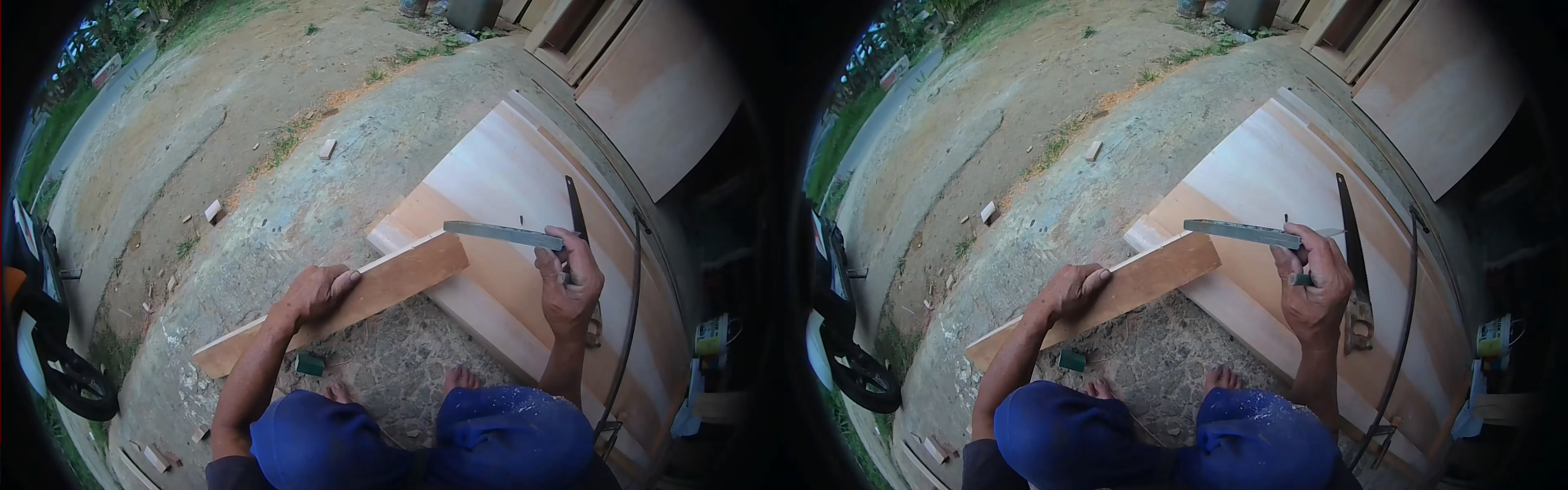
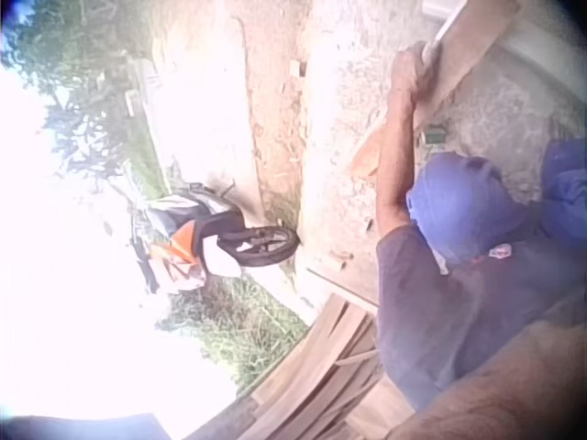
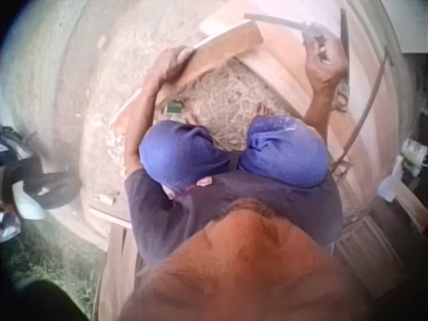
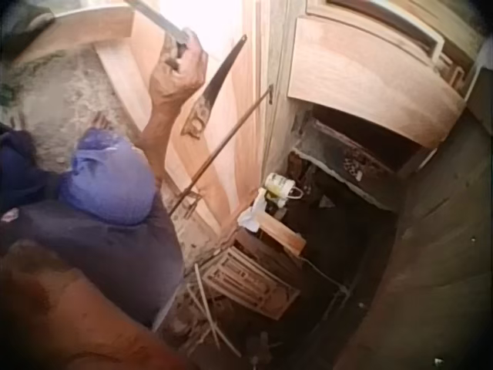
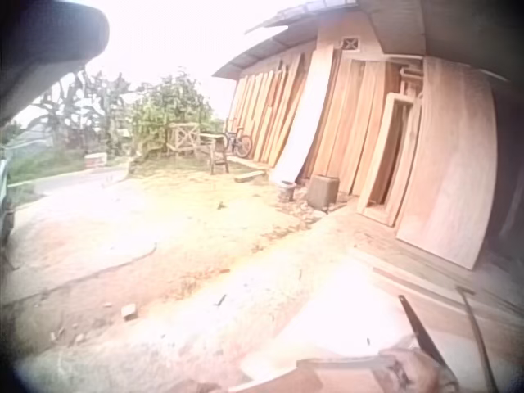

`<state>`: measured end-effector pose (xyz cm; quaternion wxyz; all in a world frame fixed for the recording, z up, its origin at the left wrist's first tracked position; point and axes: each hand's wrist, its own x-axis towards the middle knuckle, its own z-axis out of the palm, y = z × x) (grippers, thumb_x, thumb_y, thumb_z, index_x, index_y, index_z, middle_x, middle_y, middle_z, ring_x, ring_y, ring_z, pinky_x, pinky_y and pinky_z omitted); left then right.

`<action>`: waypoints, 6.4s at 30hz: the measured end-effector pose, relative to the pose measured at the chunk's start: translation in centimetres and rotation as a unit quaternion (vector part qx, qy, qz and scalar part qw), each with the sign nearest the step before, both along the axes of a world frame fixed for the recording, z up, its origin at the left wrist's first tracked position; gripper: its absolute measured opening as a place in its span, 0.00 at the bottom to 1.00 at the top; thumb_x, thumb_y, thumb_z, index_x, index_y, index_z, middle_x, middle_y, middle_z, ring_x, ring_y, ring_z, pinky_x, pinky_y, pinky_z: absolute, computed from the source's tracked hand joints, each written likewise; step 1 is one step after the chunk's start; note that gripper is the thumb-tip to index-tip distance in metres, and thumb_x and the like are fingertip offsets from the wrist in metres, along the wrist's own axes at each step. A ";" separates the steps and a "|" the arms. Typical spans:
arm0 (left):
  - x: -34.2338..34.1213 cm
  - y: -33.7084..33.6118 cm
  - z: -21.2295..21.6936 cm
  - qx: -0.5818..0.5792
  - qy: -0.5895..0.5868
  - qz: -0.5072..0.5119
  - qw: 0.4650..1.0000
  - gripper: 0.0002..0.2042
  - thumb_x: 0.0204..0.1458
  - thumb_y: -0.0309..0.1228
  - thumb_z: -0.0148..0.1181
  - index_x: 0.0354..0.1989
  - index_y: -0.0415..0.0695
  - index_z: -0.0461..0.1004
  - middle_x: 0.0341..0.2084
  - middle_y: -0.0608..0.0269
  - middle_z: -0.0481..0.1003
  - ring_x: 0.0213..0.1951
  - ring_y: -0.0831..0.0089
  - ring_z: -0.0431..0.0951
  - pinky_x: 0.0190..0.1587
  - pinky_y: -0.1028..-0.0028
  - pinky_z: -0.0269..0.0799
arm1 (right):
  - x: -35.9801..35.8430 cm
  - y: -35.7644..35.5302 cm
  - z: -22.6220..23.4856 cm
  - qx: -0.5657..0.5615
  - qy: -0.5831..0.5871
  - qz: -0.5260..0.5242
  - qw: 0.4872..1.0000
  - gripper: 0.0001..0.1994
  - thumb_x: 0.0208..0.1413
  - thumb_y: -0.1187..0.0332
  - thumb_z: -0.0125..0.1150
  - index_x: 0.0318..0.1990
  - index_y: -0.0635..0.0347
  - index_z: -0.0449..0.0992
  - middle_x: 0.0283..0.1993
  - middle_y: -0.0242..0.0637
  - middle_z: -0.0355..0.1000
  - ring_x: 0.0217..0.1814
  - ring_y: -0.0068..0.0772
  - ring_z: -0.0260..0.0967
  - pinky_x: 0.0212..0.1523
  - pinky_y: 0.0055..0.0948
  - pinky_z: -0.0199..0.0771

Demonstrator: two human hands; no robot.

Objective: The person measures and marks a wooden plank with a square and pencil, then saws it to length. They place the cut plank onto a larger wooden panel and use a hammer to tap it into position. Finally, they secure the plank to the panel using nails and a hammer.

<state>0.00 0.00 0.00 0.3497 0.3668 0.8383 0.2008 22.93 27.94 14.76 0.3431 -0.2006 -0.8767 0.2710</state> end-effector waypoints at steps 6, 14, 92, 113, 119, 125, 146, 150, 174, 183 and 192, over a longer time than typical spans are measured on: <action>2.1 0.1 -3.3 0.141 0.157 0.102 0.972 0.32 0.61 0.53 0.55 0.65 0.40 0.65 0.56 0.41 0.73 0.55 0.45 0.74 0.58 0.56 0.70 | -1.6 -0.1 5.8 0.110 -0.211 0.064 0.969 0.09 0.56 0.67 0.69 0.31 0.64 0.77 0.25 0.44 0.75 0.27 0.38 0.74 0.30 0.36 0.70; 5.7 5.9 1.9 0.348 0.135 -0.011 0.928 0.41 0.52 0.42 0.69 0.73 0.45 0.55 0.53 0.46 0.73 0.49 0.50 0.79 0.50 0.59 0.75 | -10.1 -1.6 -2.0 -0.096 -0.408 0.218 0.882 0.19 0.59 0.52 0.65 0.28 0.62 0.79 0.24 0.46 0.74 0.29 0.46 0.75 0.35 0.42 0.73; 4.1 5.3 -2.5 0.228 0.311 0.161 0.908 0.34 0.53 0.51 0.66 0.61 0.37 0.69 0.47 0.46 0.75 0.51 0.50 0.74 0.51 0.57 0.71 | 3.6 -4.8 -13.1 -0.062 -0.207 0.035 0.976 0.34 0.52 0.73 0.67 0.67 0.65 0.62 0.55 0.55 0.66 0.54 0.56 0.70 0.54 0.46 0.73; 3.9 0.3 0.3 0.092 0.215 0.059 0.970 0.14 0.52 0.39 0.65 0.40 0.45 0.71 0.32 0.54 0.80 0.39 0.53 0.80 0.43 0.55 0.74 | 11.9 13.0 -13.6 -0.046 -0.439 -0.021 0.897 0.53 0.45 0.72 0.66 0.79 0.45 0.41 0.71 0.57 0.59 0.74 0.57 0.57 0.71 0.45 0.60; 4.4 7.0 -0.2 0.147 0.209 0.079 0.964 0.13 0.46 0.26 0.61 0.40 0.38 0.69 0.29 0.48 0.79 0.36 0.48 0.81 0.37 0.51 0.76 | 28.6 22.4 -20.4 0.106 -0.372 -0.206 0.899 0.34 0.57 0.70 0.51 0.73 0.63 0.56 0.67 0.60 0.61 0.68 0.60 0.62 0.67 0.48 0.63; 6.6 4.6 0.0 0.054 0.187 0.127 0.973 0.15 0.49 0.34 0.64 0.41 0.40 0.69 0.25 0.47 0.79 0.33 0.47 0.82 0.36 0.50 0.76 | 19.4 9.9 -10.7 0.032 -0.308 -0.054 0.949 0.20 0.70 0.70 0.50 0.66 0.69 0.66 0.69 0.53 0.65 0.72 0.47 0.63 0.72 0.38 0.61; 4.9 8.9 2.4 -0.073 0.168 0.126 0.975 0.23 0.54 0.55 0.63 0.43 0.47 0.73 0.36 0.49 0.81 0.41 0.49 0.82 0.42 0.54 0.76 | 18.3 17.3 -4.7 -0.326 0.058 0.091 0.939 0.31 0.63 0.70 0.52 0.72 0.71 0.55 0.59 0.46 0.69 0.48 0.28 0.67 0.52 0.26 0.69; 3.9 8.4 1.7 -0.053 0.188 0.123 0.973 0.23 0.52 0.51 0.66 0.46 0.45 0.73 0.41 0.49 0.80 0.47 0.50 0.80 0.48 0.55 0.76 | 11.6 8.7 2.2 -0.243 0.149 0.072 0.956 0.34 0.61 0.68 0.58 0.72 0.72 0.56 0.55 0.44 0.70 0.39 0.22 0.61 0.45 0.22 0.68; 5.5 10.2 3.9 0.109 0.170 0.146 0.968 0.25 0.57 0.41 0.62 0.62 0.57 0.62 0.51 0.52 0.78 0.54 0.50 0.78 0.52 0.54 0.73 | 13.6 -5.7 3.2 -0.138 -0.061 0.162 0.975 0.25 0.56 0.71 0.67 0.61 0.70 0.71 0.46 0.56 0.80 0.45 0.45 0.82 0.44 0.33 0.81; 5.3 10.9 3.0 0.094 0.153 0.141 0.974 0.22 0.57 0.38 0.62 0.60 0.56 0.64 0.56 0.57 0.75 0.57 0.53 0.76 0.53 0.56 0.73 | 14.0 -4.6 3.4 -0.164 -0.071 0.176 0.968 0.25 0.57 0.71 0.67 0.62 0.71 0.71 0.48 0.57 0.79 0.47 0.46 0.82 0.45 0.33 0.81; 5.5 11.1 3.8 0.087 0.169 0.143 0.971 0.24 0.57 0.43 0.62 0.61 0.60 0.64 0.47 0.51 0.80 0.48 0.44 0.80 0.48 0.52 0.74 | 13.8 -3.6 3.5 -0.196 -0.066 0.189 0.960 0.26 0.57 0.71 0.67 0.62 0.70 0.71 0.51 0.58 0.78 0.52 0.48 0.80 0.50 0.33 0.80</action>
